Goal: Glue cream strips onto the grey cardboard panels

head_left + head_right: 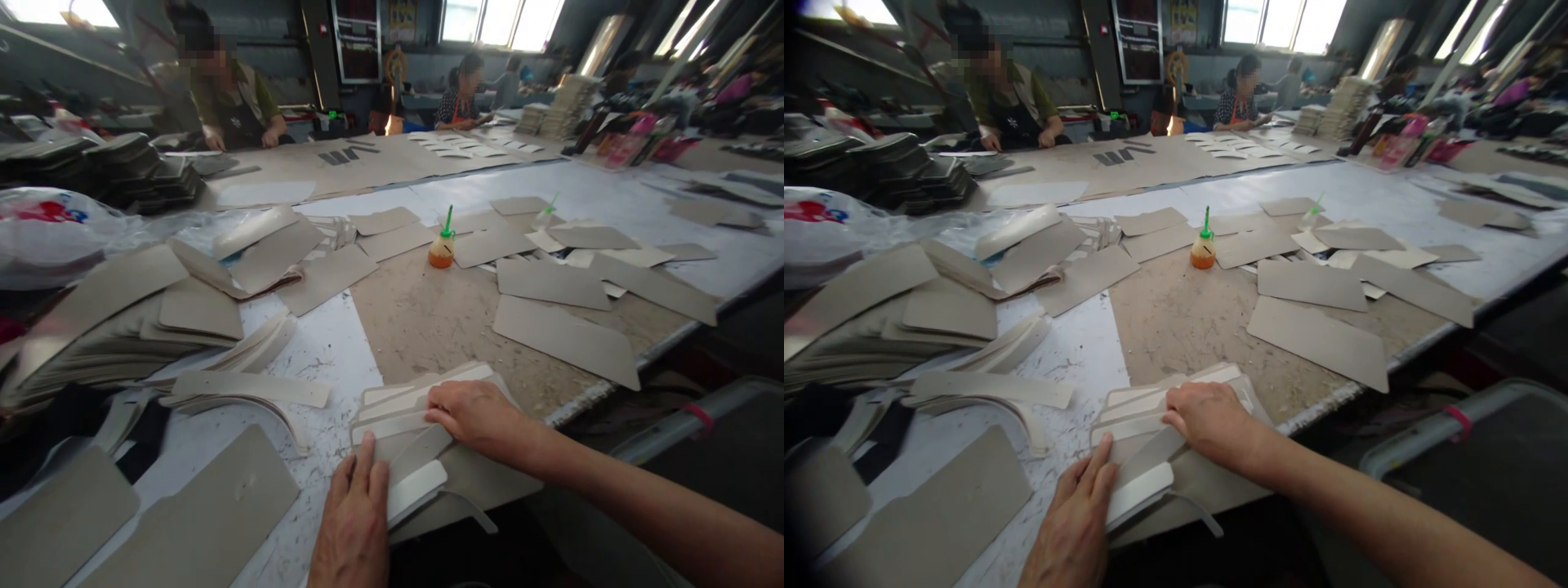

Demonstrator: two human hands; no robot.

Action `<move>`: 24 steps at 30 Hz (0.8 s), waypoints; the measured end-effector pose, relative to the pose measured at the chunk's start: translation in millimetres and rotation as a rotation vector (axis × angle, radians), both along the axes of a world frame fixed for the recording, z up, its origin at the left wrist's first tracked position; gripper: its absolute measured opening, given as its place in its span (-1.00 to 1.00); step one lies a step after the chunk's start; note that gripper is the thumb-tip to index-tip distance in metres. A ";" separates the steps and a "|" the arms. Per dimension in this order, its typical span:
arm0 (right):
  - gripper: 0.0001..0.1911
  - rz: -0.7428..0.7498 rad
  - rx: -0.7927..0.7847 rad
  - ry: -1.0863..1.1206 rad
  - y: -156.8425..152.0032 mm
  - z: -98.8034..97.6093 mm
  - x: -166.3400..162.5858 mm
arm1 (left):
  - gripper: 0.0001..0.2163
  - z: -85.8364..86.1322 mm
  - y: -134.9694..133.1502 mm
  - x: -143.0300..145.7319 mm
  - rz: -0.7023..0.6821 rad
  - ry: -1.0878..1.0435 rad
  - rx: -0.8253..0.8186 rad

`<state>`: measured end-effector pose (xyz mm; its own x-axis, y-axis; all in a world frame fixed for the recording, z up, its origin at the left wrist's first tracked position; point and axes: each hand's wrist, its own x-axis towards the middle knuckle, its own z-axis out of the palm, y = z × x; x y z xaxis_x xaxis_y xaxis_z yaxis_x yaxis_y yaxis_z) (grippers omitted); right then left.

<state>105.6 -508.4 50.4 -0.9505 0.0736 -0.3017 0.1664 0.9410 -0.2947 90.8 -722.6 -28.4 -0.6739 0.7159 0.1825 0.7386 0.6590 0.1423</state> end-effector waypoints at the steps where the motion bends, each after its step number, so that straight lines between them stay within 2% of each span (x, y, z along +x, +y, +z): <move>1: -0.78 -0.003 -0.012 0.002 1.5 -1.8 1.3 | -0.62 -2.1 -1.6 -1.4 -0.012 0.013 0.005; 4: -0.78 -0.018 -0.024 0.004 2.3 -7.1 2.3 | -0.62 -7.9 -9.2 -8.4 -0.077 0.057 -0.008; 8: -0.78 -0.018 -0.020 -0.003 2.2 -11.4 1.5 | -0.64 -12.5 -18.9 -17.3 -0.238 0.073 -0.043; 13: -0.80 -0.003 0.018 -0.005 -0.2 -12.8 -1.1 | -0.27 -9.9 -15.0 -15.5 -0.108 0.079 -0.037; 18: -0.75 -0.030 0.097 -0.027 0.0 -8.5 -0.5 | -0.24 -3.5 -5.8 -15.4 -0.255 0.181 -0.039; 21: -0.72 -0.079 0.080 -0.019 14.0 -7.4 8.3 | -0.23 -5.1 -3.0 -13.4 -0.175 0.181 -0.010; 24: -0.75 -0.147 0.005 -0.020 33.6 -7.6 21.7 | -0.22 -7.5 -2.7 -11.6 -0.158 0.166 -0.041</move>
